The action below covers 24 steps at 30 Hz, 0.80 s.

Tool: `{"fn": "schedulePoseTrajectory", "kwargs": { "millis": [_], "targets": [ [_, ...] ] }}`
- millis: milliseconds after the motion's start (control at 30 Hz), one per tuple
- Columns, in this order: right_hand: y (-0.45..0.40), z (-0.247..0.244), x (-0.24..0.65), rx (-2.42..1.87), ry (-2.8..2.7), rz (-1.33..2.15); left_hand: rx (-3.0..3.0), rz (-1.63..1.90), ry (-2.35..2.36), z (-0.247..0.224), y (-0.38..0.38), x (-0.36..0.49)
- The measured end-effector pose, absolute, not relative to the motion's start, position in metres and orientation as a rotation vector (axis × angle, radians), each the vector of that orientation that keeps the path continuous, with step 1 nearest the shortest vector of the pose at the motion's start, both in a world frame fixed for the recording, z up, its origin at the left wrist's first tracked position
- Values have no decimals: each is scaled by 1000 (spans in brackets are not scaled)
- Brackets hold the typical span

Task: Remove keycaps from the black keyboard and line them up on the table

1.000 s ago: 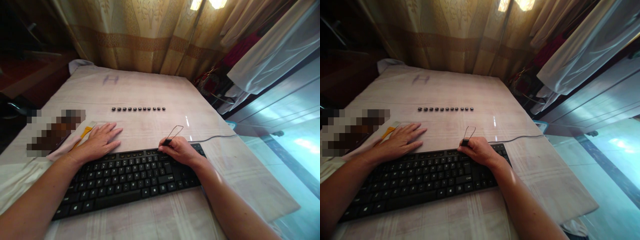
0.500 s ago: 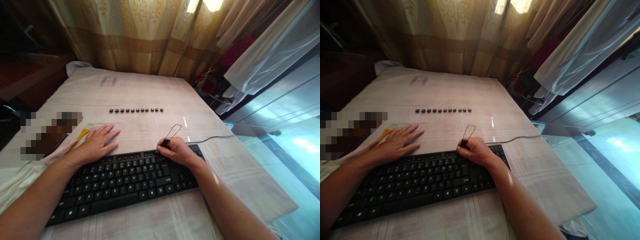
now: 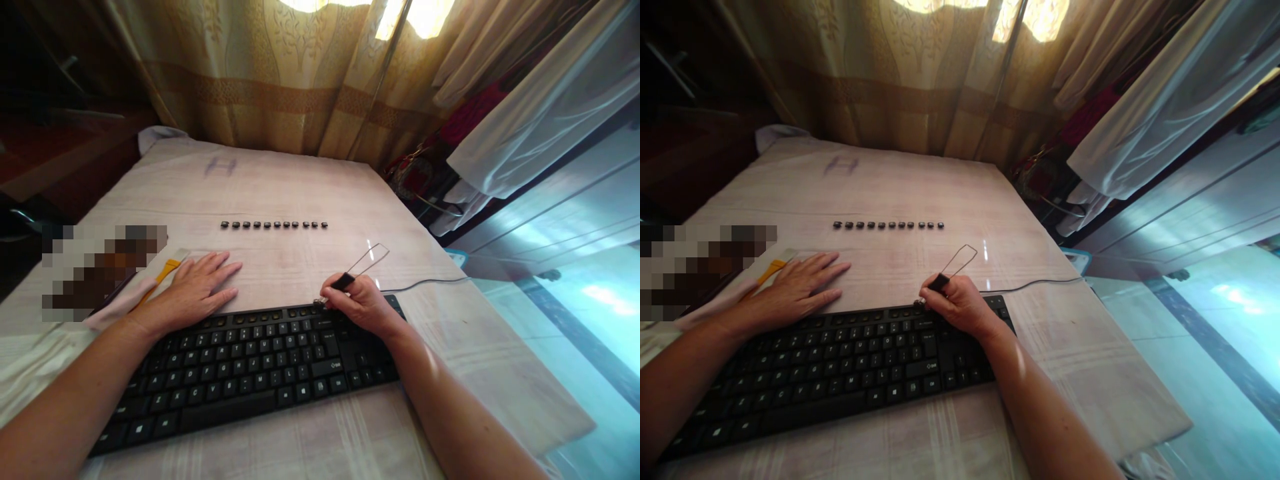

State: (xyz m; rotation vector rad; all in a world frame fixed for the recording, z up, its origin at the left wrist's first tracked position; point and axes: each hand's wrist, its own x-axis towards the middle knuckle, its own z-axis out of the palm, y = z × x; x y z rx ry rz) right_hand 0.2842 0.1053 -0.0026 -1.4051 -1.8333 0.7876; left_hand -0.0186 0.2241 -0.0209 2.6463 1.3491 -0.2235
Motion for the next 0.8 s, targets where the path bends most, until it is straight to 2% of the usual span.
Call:
{"fn": "schedulePoseTrajectory", "kwargs": {
  "millis": [433,667,800],
  "targets": [
    [106,-11,291,-1371,-1718,849,2654,-137,1311,-21,225,-22],
    [97,3,282,-1296,-1823,634,2571,361,1224,16,191,0],
    [92,10,274,-1205,-1831,611,2381,454,1007,27,156,28]
  ]
}}
